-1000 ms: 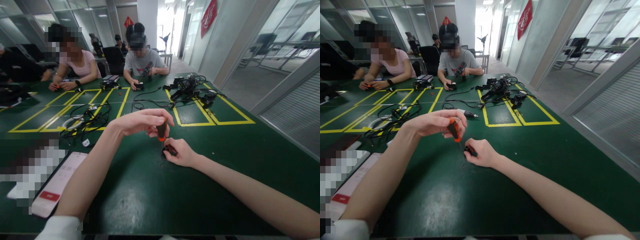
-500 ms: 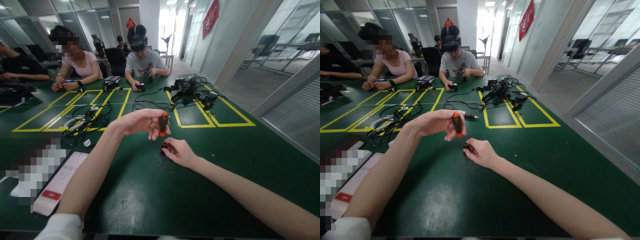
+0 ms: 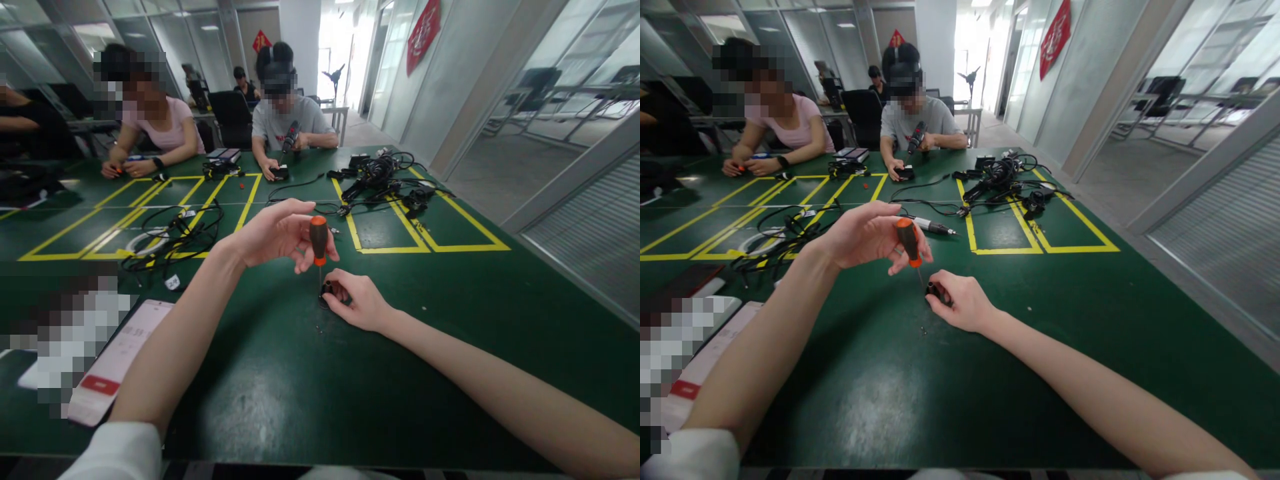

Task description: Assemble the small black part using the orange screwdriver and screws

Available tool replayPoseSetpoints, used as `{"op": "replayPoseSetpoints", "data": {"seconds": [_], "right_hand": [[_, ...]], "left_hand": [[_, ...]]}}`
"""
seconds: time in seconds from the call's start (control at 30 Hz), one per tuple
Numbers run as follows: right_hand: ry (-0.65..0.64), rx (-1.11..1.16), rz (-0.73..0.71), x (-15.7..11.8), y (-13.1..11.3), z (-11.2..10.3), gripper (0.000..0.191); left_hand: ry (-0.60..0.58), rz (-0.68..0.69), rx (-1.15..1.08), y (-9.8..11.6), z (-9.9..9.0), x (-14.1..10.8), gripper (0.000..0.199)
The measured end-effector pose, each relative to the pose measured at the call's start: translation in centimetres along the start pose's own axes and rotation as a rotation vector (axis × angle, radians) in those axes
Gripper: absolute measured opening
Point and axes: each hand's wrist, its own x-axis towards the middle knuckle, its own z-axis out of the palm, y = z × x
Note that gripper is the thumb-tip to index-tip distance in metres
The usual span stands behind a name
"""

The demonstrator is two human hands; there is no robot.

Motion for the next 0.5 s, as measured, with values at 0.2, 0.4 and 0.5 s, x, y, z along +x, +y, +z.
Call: {"op": "replayPoseSetpoints", "data": {"seconds": [0.2, 0.4, 0.5], "right_hand": [[-0.012, -0.003, 0.009, -0.1, 0.1, 0.2, 0.024], [0.045, -0.032, -0.072, 0.0, 0.3, 0.3, 0.023], [0.043, -0.017, -0.083, 0.0, 0.3, 0.1, 0.023]], "left_hand": [[0.027, -0.008, 0.046, -0.2, 0.2, 0.2, 0.044], [0.120, 0.041, 0.170, 0.1, 1.1, 0.2, 0.045], [0.216, 0.110, 0.324, 0.5, 2.0, 0.2, 0.038]]}}
